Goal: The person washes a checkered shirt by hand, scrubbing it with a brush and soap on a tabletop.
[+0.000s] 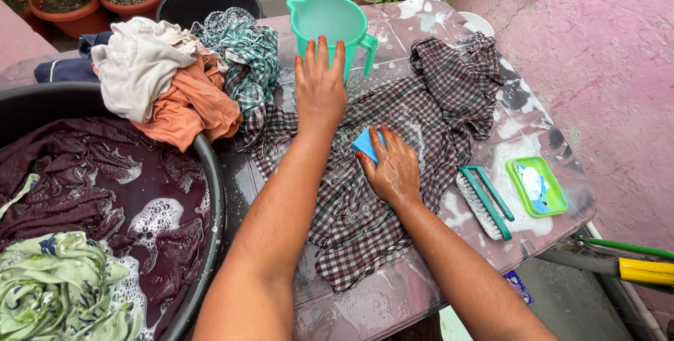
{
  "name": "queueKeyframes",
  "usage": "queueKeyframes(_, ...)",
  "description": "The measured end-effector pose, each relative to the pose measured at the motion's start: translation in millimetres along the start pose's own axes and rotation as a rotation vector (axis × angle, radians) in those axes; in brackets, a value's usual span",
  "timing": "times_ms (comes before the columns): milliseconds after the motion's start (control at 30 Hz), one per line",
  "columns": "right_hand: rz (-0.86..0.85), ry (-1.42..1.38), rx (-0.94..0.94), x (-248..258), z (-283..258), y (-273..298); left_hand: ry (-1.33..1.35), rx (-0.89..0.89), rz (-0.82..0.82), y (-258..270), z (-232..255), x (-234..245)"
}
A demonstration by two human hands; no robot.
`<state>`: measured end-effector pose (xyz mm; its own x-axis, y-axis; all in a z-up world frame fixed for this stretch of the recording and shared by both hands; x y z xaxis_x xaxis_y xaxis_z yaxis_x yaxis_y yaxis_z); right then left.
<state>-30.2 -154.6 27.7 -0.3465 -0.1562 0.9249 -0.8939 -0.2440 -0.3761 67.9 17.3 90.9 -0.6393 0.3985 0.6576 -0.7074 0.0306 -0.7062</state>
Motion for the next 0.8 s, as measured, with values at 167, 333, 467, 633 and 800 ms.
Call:
queueKeyframes(167, 0.028, 0.044, 0.066, -2, 0, 1, 0.281, 0.064, -0.261, 123, 46, 50)
queueKeyframes(333, -0.098, 0.090, 0.101, 0, -5, -16, 0.149, 0.191, -0.550, 208, 27, 114)
queueKeyframes(467, -0.154, 0.155, -0.046, -2, -55, -5, 0.080, 0.245, -0.652, 229, 13, 141)
queueKeyframes(633, -0.183, -0.057, 0.305, 19, -135, 88, -0.078, 0.339, -0.975, 235, 5, 183)
queueKeyframes(800, -0.050, 0.144, 0.207, 5, -45, 56, 0.068, 0.414, -0.914, 240, 0, 194)
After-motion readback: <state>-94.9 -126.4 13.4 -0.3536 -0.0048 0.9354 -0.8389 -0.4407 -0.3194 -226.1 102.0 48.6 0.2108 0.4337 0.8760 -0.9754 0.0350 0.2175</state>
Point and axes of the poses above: each hand's wrist, its own y-axis away from the middle knuckle, its own x-axis out of the back of the hand, z = x × y, the point moved 1 cm from there along -y, towards the middle knuckle, and after that the axes turned 8 degrees about y, right-handed, at the moved point
